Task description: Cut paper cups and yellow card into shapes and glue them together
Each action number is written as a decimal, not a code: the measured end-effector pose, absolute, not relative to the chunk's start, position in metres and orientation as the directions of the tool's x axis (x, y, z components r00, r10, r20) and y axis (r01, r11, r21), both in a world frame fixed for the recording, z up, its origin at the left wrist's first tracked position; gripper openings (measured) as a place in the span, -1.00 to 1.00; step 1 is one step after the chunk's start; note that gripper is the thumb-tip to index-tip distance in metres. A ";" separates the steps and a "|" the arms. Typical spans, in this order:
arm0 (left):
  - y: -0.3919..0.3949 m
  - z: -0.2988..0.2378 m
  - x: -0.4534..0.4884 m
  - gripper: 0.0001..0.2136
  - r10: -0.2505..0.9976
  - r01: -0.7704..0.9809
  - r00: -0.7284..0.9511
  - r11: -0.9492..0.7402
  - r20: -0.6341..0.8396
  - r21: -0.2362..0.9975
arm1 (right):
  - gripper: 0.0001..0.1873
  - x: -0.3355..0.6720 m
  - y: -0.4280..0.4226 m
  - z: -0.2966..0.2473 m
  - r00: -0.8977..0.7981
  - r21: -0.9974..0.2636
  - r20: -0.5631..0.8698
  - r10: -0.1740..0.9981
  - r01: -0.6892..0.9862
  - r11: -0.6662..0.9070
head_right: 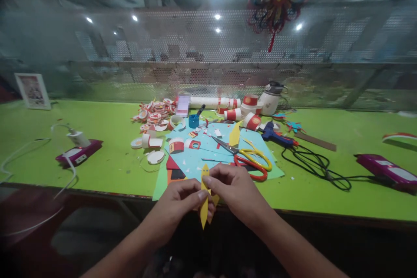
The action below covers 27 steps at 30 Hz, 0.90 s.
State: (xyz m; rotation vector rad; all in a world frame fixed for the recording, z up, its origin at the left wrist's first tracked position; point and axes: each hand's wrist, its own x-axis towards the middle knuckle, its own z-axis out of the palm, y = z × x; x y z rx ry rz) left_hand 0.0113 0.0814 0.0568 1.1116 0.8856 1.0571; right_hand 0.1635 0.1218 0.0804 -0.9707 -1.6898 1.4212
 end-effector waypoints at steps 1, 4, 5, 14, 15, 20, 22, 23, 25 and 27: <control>0.086 0.059 0.009 -0.75 0.965 -0.190 0.260 0.090 -0.038 0.978 | -0.75 0.161 0.126 0.081 -0.462 -0.988 0.057 0.885 0.101 0.117; 0.099 0.064 0.003 -0.74 0.974 -0.126 0.223 0.072 -0.042 0.989 | -0.77 0.157 0.140 0.083 -0.463 -0.985 0.069 0.884 0.107 0.133; 0.103 0.064 0.002 -0.74 0.975 -0.115 0.216 0.075 -0.049 0.991 | -0.78 0.156 0.143 0.083 -0.462 -0.984 0.073 0.884 0.111 0.140; 0.143 0.076 -0.022 -0.78 0.988 -0.123 0.153 0.018 0.001 0.992 | -0.58 0.157 0.181 0.083 -0.448 -0.887 0.187 0.874 0.305 0.346; 0.151 0.080 -0.028 -0.79 0.995 -0.125 0.096 -0.014 0.026 0.992 | -0.54 0.158 0.192 0.082 -0.427 -0.841 0.208 0.880 0.381 0.383; 0.194 0.096 -0.057 -0.80 0.984 -0.184 -0.159 -0.111 0.082 0.977 | -0.63 0.145 0.266 0.074 -0.435 -0.619 0.250 0.865 0.615 0.488; 0.207 0.096 -0.062 -0.81 0.973 -0.185 -0.210 -0.132 0.092 0.974 | -0.73 0.130 0.291 0.072 -0.496 -0.470 0.265 0.827 0.683 0.560; 0.212 0.095 -0.064 -0.82 0.969 -0.192 -0.228 -0.145 0.099 0.971 | -0.78 0.121 0.300 0.071 -0.543 -0.391 0.258 0.799 0.698 0.600; 0.219 0.091 -0.064 -0.84 0.962 -0.243 -0.257 -0.160 0.096 0.957 | -0.80 0.104 0.313 0.069 -0.638 -0.244 0.215 0.739 0.698 0.674; 0.223 0.086 -0.064 -0.89 0.960 -0.326 -0.274 -0.143 0.052 0.934 | -0.77 0.089 0.321 0.065 -0.709 -0.114 0.161 0.687 0.678 0.726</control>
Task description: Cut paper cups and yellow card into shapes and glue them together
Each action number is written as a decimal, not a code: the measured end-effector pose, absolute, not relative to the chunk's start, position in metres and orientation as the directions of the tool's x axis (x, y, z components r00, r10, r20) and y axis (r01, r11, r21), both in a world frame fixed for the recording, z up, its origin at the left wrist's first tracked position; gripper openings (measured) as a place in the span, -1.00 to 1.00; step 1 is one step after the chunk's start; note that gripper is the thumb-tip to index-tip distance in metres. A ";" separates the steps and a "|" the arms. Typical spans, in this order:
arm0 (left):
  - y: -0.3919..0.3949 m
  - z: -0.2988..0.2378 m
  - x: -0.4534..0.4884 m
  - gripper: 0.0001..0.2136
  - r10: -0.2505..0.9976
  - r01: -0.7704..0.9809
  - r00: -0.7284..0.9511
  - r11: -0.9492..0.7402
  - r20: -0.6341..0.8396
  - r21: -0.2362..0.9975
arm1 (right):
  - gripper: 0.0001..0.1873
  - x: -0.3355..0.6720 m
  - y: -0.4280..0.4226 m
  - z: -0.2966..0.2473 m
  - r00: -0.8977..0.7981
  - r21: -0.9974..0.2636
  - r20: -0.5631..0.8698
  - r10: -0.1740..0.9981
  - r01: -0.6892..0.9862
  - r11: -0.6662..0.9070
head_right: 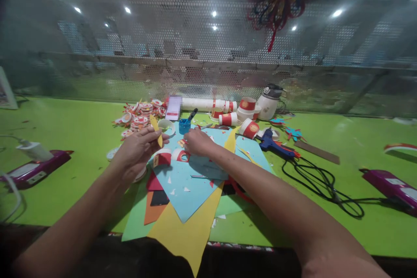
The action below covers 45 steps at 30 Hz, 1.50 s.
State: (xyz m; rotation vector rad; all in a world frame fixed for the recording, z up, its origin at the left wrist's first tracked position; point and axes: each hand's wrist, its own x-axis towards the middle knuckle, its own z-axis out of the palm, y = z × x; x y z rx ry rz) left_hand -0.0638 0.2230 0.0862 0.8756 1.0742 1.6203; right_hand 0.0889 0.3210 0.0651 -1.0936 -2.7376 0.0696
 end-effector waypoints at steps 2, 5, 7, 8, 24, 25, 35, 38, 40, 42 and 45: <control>0.225 0.082 -0.063 -0.94 0.960 -0.389 -0.278 -0.100 -0.014 0.916 | -0.75 0.079 0.327 0.060 -0.754 -0.010 0.112 0.647 0.650 0.760; 0.226 0.077 -0.063 -0.95 0.964 -0.422 -0.257 -0.054 -0.062 0.905 | -0.73 0.072 0.334 0.051 -0.787 0.102 0.076 0.612 0.617 0.780; 0.227 0.073 -0.064 -0.93 0.971 -0.437 -0.231 -0.050 -0.058 0.898 | -0.74 0.071 0.337 0.046 -0.791 0.155 0.093 0.605 0.611 0.776; 0.227 0.072 -0.064 -0.92 0.974 -0.447 -0.222 -0.052 -0.054 0.893 | -0.75 0.072 0.338 0.044 -0.790 0.177 0.110 0.603 0.613 0.770; 0.213 0.060 -0.025 -0.84 0.996 -0.420 -0.007 0.079 -0.090 0.904 | -0.70 0.145 0.260 0.061 -0.732 0.203 0.479 0.485 0.630 0.750; 0.213 0.060 -0.020 -0.81 0.996 -0.396 -0.005 0.081 -0.091 0.915 | -0.70 0.147 0.257 0.059 -0.734 0.196 0.481 0.479 0.623 0.757; 0.224 0.060 -0.006 -0.83 0.994 -0.190 -0.081 0.056 -0.073 0.980 | -0.64 0.156 0.243 0.049 -0.631 -0.088 0.516 0.579 0.633 0.769; 0.226 0.058 -0.007 -0.84 0.996 -0.181 -0.052 0.062 -0.073 0.982 | -0.57 0.156 0.245 0.047 -0.536 -0.302 0.516 0.668 0.617 0.727; 0.225 0.057 -0.007 -0.85 0.998 -0.169 -0.035 0.054 -0.060 0.984 | -0.57 0.155 0.248 0.046 -0.462 -0.452 0.491 0.738 0.589 0.670; 0.223 0.055 -0.005 -0.84 0.999 -0.155 -0.003 0.047 -0.048 0.987 | -0.61 0.154 0.250 0.046 -0.404 -0.569 0.453 0.794 0.555 0.607; 0.222 0.054 -0.004 -0.79 0.999 -0.141 0.006 0.050 -0.050 0.989 | -0.60 0.154 0.254 0.048 -0.373 -0.649 0.405 0.835 0.526 0.550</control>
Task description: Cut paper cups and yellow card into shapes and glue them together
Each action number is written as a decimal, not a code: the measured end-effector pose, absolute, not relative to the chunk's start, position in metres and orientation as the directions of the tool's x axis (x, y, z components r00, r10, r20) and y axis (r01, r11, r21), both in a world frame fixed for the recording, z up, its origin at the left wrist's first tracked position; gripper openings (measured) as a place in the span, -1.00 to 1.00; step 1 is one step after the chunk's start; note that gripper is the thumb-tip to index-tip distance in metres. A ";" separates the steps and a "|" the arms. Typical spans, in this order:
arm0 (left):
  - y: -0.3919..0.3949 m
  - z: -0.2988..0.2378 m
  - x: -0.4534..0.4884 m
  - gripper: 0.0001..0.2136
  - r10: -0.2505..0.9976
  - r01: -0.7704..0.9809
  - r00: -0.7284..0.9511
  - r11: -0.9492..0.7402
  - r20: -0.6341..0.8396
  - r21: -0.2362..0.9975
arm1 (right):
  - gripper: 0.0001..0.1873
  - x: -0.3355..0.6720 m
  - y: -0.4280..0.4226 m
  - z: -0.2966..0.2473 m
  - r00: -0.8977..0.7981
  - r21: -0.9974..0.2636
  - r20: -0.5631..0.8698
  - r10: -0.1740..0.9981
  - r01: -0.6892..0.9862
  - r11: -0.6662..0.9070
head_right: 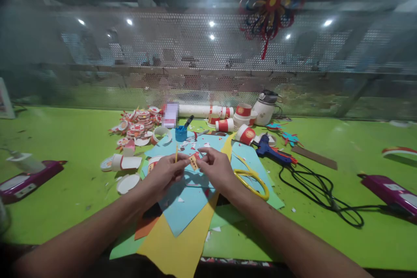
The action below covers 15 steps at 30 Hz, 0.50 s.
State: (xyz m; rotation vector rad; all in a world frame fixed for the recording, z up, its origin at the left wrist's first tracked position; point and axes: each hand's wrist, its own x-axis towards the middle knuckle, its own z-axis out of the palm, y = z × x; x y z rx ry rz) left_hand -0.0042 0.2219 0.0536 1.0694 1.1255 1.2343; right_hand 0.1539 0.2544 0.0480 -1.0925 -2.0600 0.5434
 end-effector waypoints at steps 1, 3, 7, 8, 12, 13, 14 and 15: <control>0.222 0.054 -0.005 -0.76 0.998 -0.148 -0.025 0.046 -0.050 0.988 | -0.60 0.155 0.258 0.050 -0.371 -0.651 0.394 0.841 0.532 0.540; 0.224 0.057 -0.011 -0.69 0.992 -0.191 -0.122 0.015 -0.039 0.981 | -0.63 0.157 0.269 0.055 -0.371 -0.622 0.378 0.848 0.576 0.530; 0.233 0.073 -0.037 -0.71 0.950 -0.355 -0.311 -0.142 0.027 0.924 | -0.87 0.149 0.303 0.072 -0.393 -0.437 0.369 0.842 0.727 0.530; 0.236 0.078 -0.045 -0.74 0.926 -0.387 -0.373 -0.214 0.060 0.897 | -0.87 0.142 0.311 0.077 -0.404 -0.379 0.369 0.837 0.757 0.532; 0.244 0.093 -0.071 -0.85 0.801 -0.419 -0.571 -0.471 0.178 0.776 | -0.76 0.089 0.331 0.085 -0.519 -0.205 0.310 0.797 0.782 0.589; 0.246 0.094 -0.075 -0.86 0.774 -0.408 -0.604 -0.506 0.191 0.759 | -0.75 0.073 0.333 0.085 -0.555 -0.177 0.281 0.783 0.771 0.611; 0.248 0.094 -0.079 -0.87 0.752 -0.396 -0.628 -0.528 0.197 0.751 | -0.74 0.058 0.336 0.082 -0.587 -0.151 0.255 0.769 0.761 0.631; 0.250 0.094 -0.082 -0.87 0.734 -0.384 -0.650 -0.541 0.198 0.748 | -0.73 0.044 0.338 0.079 -0.614 -0.130 0.227 0.756 0.750 0.649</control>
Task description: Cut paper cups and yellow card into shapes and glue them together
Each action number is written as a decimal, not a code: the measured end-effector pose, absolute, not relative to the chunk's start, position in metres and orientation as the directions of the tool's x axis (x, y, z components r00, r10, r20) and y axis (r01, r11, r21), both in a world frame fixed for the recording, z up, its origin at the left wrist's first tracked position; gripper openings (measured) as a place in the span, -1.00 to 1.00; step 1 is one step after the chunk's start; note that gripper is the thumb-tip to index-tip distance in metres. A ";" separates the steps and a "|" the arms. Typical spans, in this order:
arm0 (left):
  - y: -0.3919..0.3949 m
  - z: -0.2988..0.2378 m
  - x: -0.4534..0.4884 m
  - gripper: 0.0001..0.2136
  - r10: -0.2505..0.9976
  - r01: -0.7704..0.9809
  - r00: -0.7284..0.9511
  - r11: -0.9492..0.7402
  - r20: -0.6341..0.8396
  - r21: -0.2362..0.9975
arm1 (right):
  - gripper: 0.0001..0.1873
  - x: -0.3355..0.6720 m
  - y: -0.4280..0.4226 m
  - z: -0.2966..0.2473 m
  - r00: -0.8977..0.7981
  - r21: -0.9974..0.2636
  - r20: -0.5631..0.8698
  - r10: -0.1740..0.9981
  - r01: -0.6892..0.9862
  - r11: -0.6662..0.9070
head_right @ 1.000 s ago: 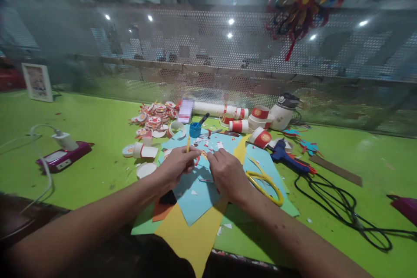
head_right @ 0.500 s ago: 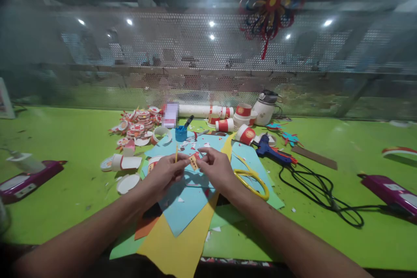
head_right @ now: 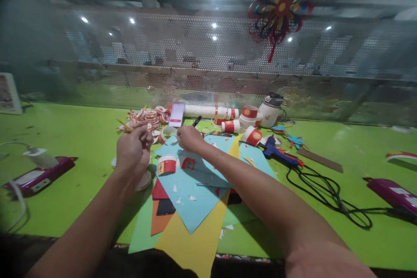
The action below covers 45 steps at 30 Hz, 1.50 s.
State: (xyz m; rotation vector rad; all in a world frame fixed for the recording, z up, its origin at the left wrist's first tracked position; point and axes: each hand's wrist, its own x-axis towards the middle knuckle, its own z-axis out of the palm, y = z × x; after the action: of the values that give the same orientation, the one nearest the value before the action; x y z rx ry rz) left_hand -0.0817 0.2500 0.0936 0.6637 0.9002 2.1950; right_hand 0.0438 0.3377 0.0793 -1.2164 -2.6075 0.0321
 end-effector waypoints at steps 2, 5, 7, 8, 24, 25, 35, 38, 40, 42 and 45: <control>0.254 0.090 -0.086 -0.86 0.712 -0.363 -0.676 -0.546 0.191 0.755 | -0.72 0.022 0.341 0.071 -0.653 -0.094 0.172 0.738 0.735 0.672; 0.257 0.085 -0.089 -0.85 0.717 -0.331 -0.669 -0.523 0.195 0.785 | -0.70 0.007 0.347 0.059 -0.693 -0.053 0.123 0.711 0.710 0.702; 0.259 0.082 -0.090 -0.85 0.728 -0.288 -0.652 -0.497 0.212 0.819 | -0.70 0.006 0.349 0.058 -0.715 -0.039 0.121 0.688 0.689 0.723; 0.259 0.081 -0.091 -0.85 0.736 -0.259 -0.640 -0.478 0.222 0.839 | -0.71 0.008 0.349 0.060 -0.727 -0.037 0.128 0.675 0.676 0.736; 0.226 0.099 -0.064 -0.78 0.963 0.156 -0.027 -0.261 0.268 0.953 | -0.80 0.100 0.298 0.163 -0.865 -0.482 0.107 0.491 0.387 0.786; 0.225 0.098 -0.062 -0.78 0.969 0.132 0.018 -0.246 0.246 0.960 | -0.81 0.104 0.297 0.162 -0.856 -0.501 0.110 0.504 0.390 0.772; 0.227 0.081 -0.054 -0.78 0.981 -0.124 0.173 -0.070 0.091 0.990 | -0.68 0.149 0.280 0.145 -0.669 -0.435 0.287 0.686 0.547 0.715; 0.227 0.080 -0.054 -0.78 0.990 -0.168 0.107 -0.071 0.090 0.983 | -0.67 0.196 0.259 0.122 -0.584 -0.307 0.295 0.756 0.692 0.654; 0.225 0.082 -0.053 -0.78 0.994 -0.199 0.061 -0.081 0.095 0.977 | -0.78 0.228 0.241 0.101 -0.598 -0.221 0.229 0.768 0.736 0.639; 0.224 0.085 -0.051 -0.78 0.994 -0.228 0.040 -0.088 0.100 0.970 | -0.84 0.252 0.224 0.082 -0.609 -0.160 0.149 0.779 0.762 0.627; 0.220 0.088 -0.048 -0.79 0.992 -0.249 0.051 -0.101 0.118 0.963 | -0.40 0.265 0.213 0.062 -0.549 -0.129 0.011 0.836 0.828 0.546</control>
State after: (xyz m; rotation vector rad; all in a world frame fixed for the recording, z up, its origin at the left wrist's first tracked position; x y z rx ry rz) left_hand -0.0478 0.2201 0.0880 1.1319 0.9230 1.3474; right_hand 0.2649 0.2128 0.0621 -1.4551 -2.6989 0.1664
